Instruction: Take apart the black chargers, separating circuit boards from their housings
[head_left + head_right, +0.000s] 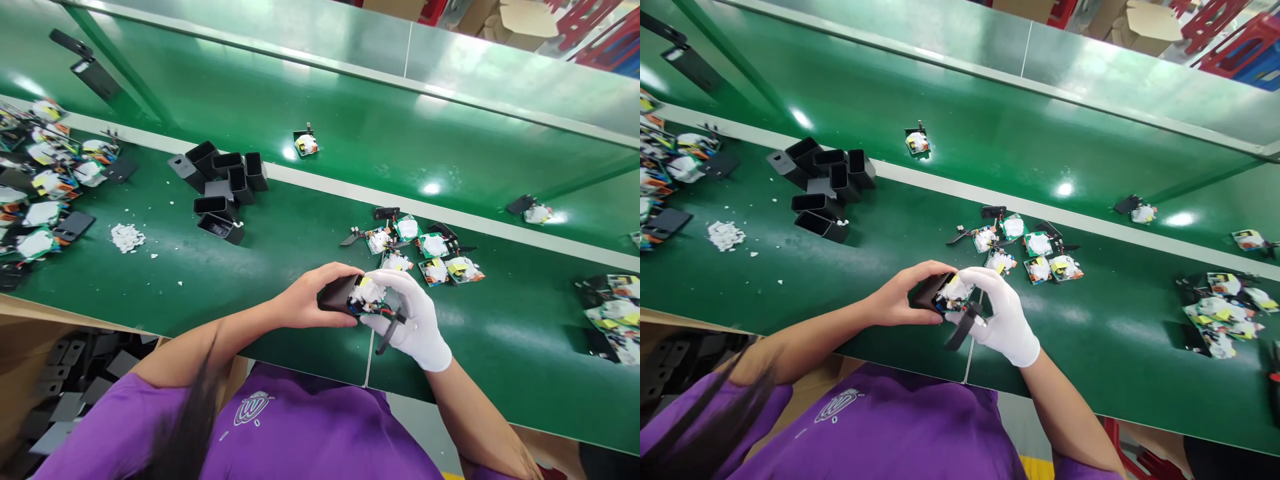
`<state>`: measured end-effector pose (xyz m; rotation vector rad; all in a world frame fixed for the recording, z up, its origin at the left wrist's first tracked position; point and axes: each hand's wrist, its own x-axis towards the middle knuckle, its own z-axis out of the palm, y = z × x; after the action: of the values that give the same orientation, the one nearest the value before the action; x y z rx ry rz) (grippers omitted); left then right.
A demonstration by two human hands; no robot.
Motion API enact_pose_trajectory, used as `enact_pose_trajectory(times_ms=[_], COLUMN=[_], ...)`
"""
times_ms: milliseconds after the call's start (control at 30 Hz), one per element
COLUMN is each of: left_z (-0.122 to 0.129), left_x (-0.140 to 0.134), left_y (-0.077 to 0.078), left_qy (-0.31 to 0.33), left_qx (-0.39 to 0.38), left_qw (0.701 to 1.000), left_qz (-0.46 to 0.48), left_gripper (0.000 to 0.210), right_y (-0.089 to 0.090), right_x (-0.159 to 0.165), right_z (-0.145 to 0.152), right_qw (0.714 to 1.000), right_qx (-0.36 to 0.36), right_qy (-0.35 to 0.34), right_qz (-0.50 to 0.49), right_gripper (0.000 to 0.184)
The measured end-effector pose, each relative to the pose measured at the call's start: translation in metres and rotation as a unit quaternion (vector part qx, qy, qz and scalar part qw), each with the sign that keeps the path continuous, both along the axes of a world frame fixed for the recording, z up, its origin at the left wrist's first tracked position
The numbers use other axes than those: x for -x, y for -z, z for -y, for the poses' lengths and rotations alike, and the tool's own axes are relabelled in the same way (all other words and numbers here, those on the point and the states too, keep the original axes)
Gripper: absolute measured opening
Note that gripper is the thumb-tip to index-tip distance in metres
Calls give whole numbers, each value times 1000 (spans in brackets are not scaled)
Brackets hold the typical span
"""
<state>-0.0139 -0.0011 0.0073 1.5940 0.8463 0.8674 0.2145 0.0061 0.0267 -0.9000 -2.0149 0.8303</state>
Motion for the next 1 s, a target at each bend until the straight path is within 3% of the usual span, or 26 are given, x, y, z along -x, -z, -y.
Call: enact_pose_trajectory(times_ms=[67,167,233,333,433,533,633,733,867,933,1000], left_z=[-1,-1,0,-1,-2,-1,0,-1,0,2,3], left_x=[1,1,-1,-3,-4,-4,-7,-11,-12,-9,-5], left_y=[-2,1,2,1,0,0,1,1,3,6,8], left_qy=[59,129,143,148,180,205,135,8,-136,-130,-76], left_qx=[109,281,346,382,410,451,477,445,258,161,50], left_qw=[990,940,911,890,867,840,845,884,955,978,996], left_qz=[62,144,171,201,219,219,201,144,47,14,-18], left_gripper=[57,66,70,73,77,78,74,69,59,58,67], right_y=[-3,-6,-7,-5,-2,2,6,9,9,8,8], right_x=[0,1,3,4,6,10,12,13,15,17,18], right_z=[-1,-3,-4,-4,-2,1,4,5,6,6,6], right_qw=[1000,999,996,982,960,952,958,969,981,986,989], right_qx=[7,17,44,143,245,266,247,228,193,164,142], right_qy=[6,-30,-61,-78,-99,-138,-122,-68,-8,10,26], right_qz=[-6,-27,-55,-97,-90,-64,-82,-73,-31,-21,-26], right_gripper=[28,13,10,14,48,63,62,63,57,53,49])
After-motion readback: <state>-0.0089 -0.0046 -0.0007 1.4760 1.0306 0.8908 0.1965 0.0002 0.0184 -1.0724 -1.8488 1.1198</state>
